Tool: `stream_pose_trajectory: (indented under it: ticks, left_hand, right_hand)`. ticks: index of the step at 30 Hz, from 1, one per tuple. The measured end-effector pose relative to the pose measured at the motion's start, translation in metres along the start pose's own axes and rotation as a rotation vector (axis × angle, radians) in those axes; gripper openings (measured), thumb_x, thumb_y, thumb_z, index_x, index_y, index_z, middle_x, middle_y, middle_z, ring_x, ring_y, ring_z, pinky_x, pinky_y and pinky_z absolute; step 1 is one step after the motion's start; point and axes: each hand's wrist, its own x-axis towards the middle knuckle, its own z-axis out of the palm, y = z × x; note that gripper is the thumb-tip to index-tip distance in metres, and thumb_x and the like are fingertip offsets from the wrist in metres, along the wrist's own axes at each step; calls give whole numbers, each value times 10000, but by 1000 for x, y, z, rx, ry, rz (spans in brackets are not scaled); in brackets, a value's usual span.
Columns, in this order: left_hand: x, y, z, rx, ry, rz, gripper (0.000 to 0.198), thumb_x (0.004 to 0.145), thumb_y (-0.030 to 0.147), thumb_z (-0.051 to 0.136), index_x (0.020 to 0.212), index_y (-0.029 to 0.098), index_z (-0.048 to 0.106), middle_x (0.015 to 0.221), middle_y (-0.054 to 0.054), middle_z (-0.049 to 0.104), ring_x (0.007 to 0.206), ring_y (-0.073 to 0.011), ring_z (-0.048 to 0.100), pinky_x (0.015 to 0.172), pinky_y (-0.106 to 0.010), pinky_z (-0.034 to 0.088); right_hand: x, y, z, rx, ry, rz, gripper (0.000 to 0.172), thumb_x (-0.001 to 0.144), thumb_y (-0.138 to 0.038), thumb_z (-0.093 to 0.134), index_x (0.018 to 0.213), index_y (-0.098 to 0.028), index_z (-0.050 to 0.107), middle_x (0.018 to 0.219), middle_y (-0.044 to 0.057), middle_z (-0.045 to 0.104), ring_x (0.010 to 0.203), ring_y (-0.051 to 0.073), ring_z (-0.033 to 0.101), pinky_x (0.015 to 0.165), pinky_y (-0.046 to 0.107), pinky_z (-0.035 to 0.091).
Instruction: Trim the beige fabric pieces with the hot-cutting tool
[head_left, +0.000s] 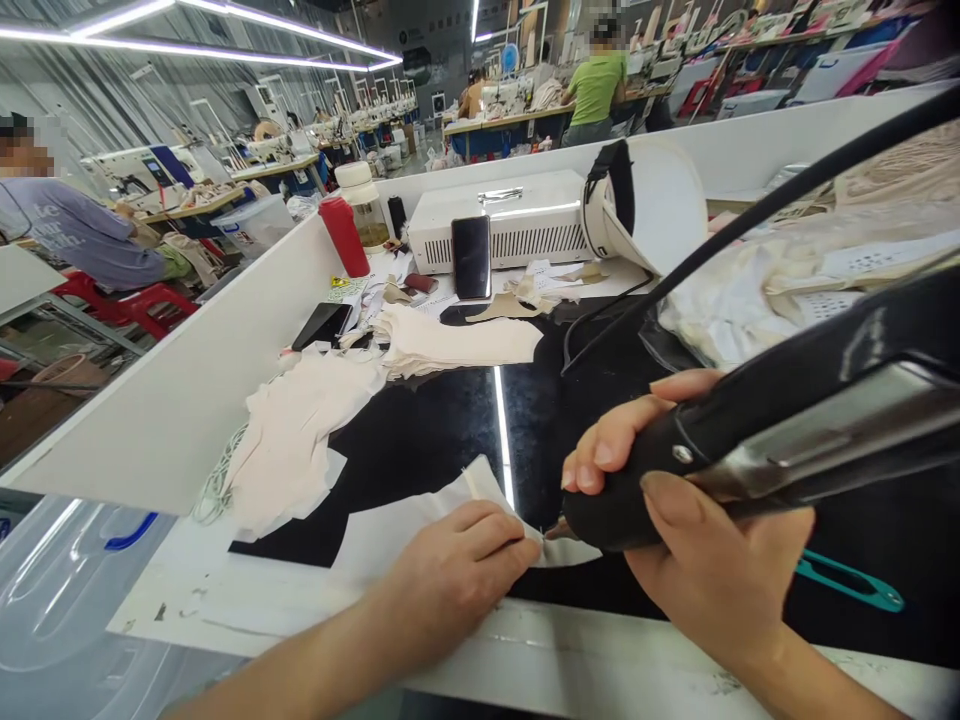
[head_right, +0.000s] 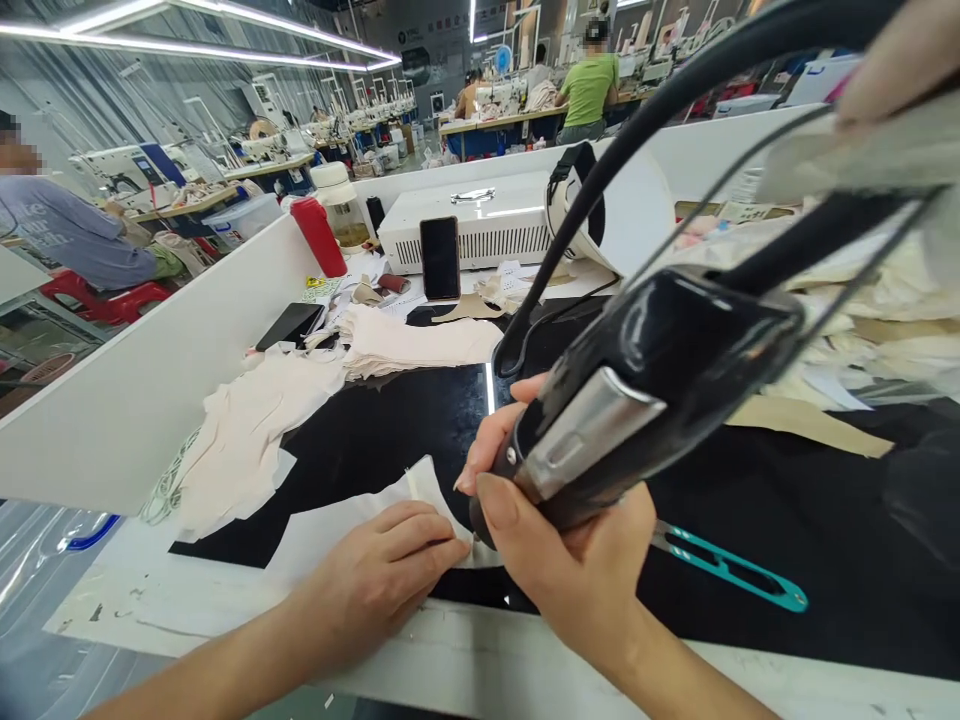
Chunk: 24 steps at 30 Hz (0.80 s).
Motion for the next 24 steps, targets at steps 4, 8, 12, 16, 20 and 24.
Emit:
stream_pose_trajectory:
  ticks: [4,8,12,16,20,24]
  left_hand:
    - [-1,-1,-1,2,-19,1,236,1223,95,512,1332,118,720,1128,-96,799,1053,-223,749,1017,-314,689]
    - [-2,-2,-3,8,-39,-2,248,1211,77,518,1353,120,716,1137,-98,801,1042,-222,751,1012,-326,699]
    - [-4,-4,-2,9,-55,-3,273,1209,70,512,1384,137,710,1187,-102,819,1074,-231,773,1016,-352,714]
    - [-4,-5,-2,16,-47,-7,296,1222,89,490,1415,161,704,1179,-106,824,1070,-233,785,995,-369,726]
    - [-3,-4,-3,-2,-26,-17,257,1236,122,493,1345,174,720,1106,-87,821,996,-221,776,947,-337,714]
    - [1,-6,-9,-38,-3,-76,229,1239,140,520,1272,186,742,1102,-74,817,980,-197,784,909,-287,686]
  right_hand:
    - [4,2,8,49,27,3,403,957,-490,1005,1254,-369,760,848,-55,765,671,158,723,670,326,672]
    - [5,5,16,102,46,8,472,924,-522,1029,1246,-346,732,858,-62,757,662,144,686,655,321,659]
    - [3,10,20,67,32,8,482,934,-562,1010,1242,-350,707,855,-69,749,658,144,688,641,318,656]
    - [4,10,22,25,50,4,488,926,-621,997,1181,-338,693,830,-67,732,656,143,690,594,288,645]
    - [9,3,21,7,60,2,544,874,-658,1021,1156,-333,689,834,-69,738,625,141,671,562,281,640]
    - [19,-4,10,-119,53,-70,498,884,-663,1011,1103,-320,723,857,-53,791,650,152,744,637,284,695]
